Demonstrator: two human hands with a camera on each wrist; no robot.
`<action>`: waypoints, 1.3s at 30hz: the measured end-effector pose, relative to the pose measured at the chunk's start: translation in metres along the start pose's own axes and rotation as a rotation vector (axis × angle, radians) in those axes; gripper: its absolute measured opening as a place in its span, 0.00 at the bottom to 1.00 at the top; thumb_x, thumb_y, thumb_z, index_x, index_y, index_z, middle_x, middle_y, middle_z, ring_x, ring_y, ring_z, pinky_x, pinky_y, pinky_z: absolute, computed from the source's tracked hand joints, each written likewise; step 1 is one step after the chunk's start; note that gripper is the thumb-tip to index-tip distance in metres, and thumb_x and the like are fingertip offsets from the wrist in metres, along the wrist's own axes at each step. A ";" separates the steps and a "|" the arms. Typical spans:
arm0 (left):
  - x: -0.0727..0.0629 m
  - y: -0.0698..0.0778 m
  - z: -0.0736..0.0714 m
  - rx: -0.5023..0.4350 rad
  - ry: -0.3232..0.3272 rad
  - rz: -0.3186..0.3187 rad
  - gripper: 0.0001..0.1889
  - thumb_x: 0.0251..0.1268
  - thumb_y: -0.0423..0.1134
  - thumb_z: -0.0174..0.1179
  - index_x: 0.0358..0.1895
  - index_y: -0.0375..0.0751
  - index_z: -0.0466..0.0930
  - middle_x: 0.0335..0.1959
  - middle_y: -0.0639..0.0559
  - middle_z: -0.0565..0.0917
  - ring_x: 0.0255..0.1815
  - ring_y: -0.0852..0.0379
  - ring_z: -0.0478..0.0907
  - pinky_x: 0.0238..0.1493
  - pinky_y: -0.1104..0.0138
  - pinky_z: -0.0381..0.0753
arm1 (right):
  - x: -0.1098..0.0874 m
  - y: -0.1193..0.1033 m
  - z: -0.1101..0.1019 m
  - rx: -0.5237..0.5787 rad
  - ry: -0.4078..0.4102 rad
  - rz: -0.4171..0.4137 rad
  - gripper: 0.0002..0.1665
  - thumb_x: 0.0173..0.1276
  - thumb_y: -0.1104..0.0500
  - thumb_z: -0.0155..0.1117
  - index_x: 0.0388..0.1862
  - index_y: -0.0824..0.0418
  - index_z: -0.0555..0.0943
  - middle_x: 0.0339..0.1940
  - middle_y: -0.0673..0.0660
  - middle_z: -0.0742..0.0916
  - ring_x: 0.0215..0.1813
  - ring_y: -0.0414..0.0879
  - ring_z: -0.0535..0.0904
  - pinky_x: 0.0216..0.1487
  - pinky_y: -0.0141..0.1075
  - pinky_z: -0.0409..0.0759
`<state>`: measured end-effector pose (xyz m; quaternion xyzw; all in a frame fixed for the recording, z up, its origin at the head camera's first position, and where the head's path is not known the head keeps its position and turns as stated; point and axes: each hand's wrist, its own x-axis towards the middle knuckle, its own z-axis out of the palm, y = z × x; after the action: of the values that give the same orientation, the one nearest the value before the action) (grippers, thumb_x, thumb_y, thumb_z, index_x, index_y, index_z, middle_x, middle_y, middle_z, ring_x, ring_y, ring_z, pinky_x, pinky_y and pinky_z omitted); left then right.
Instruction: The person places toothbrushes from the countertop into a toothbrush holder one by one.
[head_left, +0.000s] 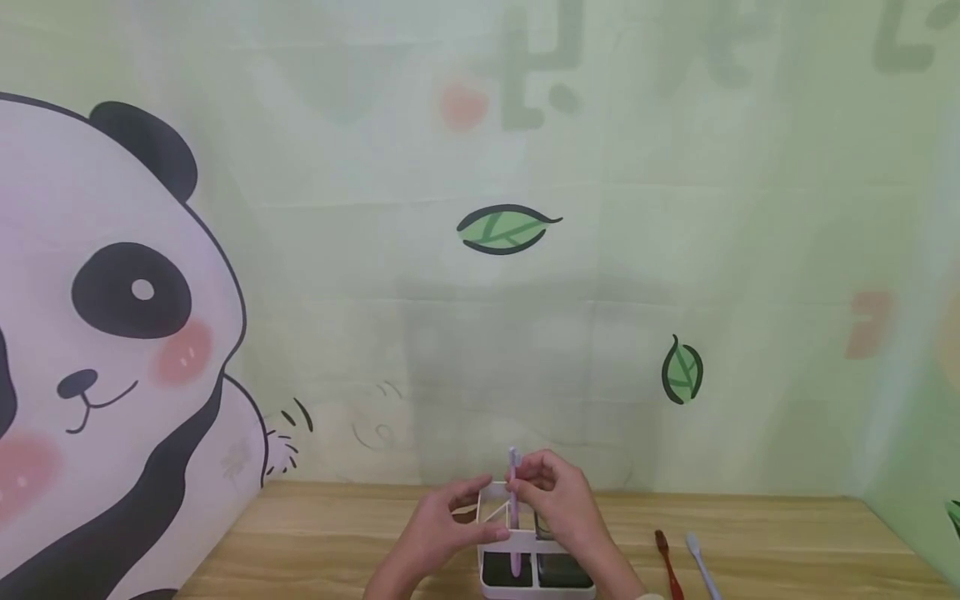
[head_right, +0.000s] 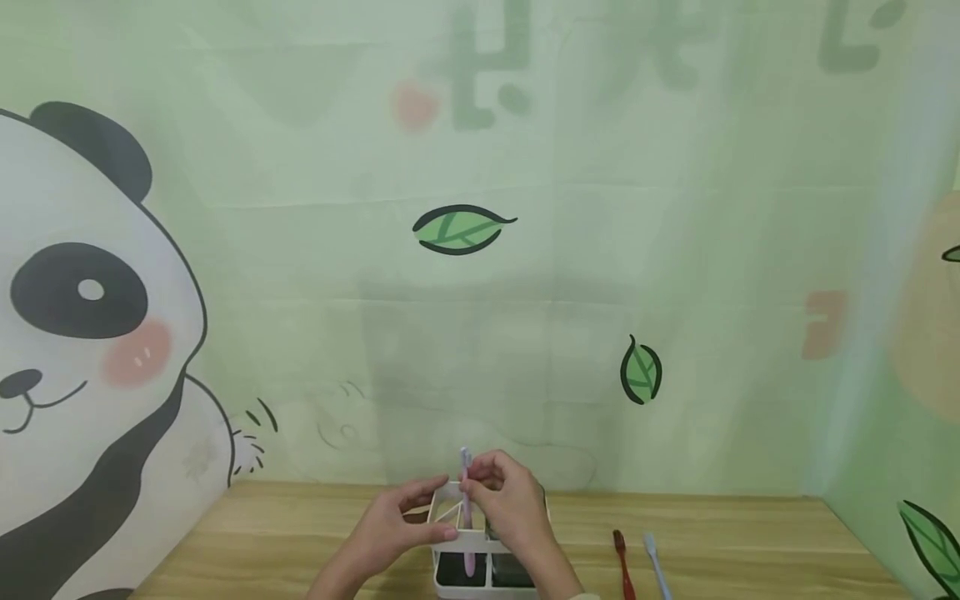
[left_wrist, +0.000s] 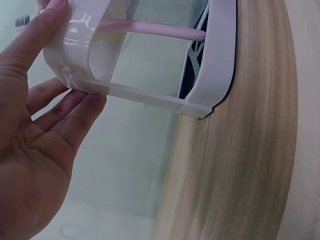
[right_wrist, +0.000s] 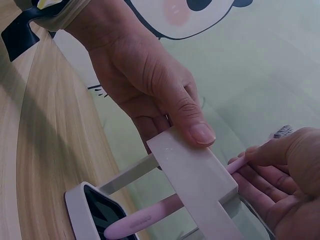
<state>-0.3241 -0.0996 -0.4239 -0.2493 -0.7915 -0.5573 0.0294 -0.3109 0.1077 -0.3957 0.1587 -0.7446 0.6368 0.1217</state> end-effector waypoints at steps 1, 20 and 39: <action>0.000 0.000 0.000 0.000 0.001 0.001 0.37 0.61 0.42 0.81 0.71 0.30 0.78 0.68 0.31 0.81 0.68 0.32 0.79 0.63 0.52 0.86 | -0.001 0.000 0.000 0.001 0.001 -0.003 0.09 0.71 0.70 0.72 0.47 0.71 0.83 0.44 0.63 0.92 0.48 0.54 0.90 0.48 0.37 0.91; 0.002 -0.003 0.001 -0.016 0.002 0.017 0.37 0.61 0.41 0.80 0.71 0.28 0.77 0.68 0.28 0.80 0.66 0.34 0.81 0.64 0.50 0.85 | -0.003 -0.004 0.003 -0.089 0.028 -0.016 0.08 0.73 0.67 0.72 0.47 0.68 0.84 0.44 0.60 0.92 0.48 0.53 0.90 0.47 0.38 0.91; 0.000 0.000 0.001 -0.017 0.000 -0.004 0.37 0.62 0.43 0.80 0.71 0.30 0.78 0.68 0.29 0.80 0.68 0.32 0.80 0.65 0.45 0.84 | -0.004 -0.002 0.001 -0.141 0.025 -0.028 0.08 0.74 0.63 0.72 0.49 0.65 0.86 0.45 0.57 0.92 0.51 0.52 0.89 0.58 0.51 0.88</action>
<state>-0.3239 -0.0987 -0.4245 -0.2478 -0.7873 -0.5640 0.0264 -0.3066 0.1066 -0.3955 0.1520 -0.7839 0.5828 0.1506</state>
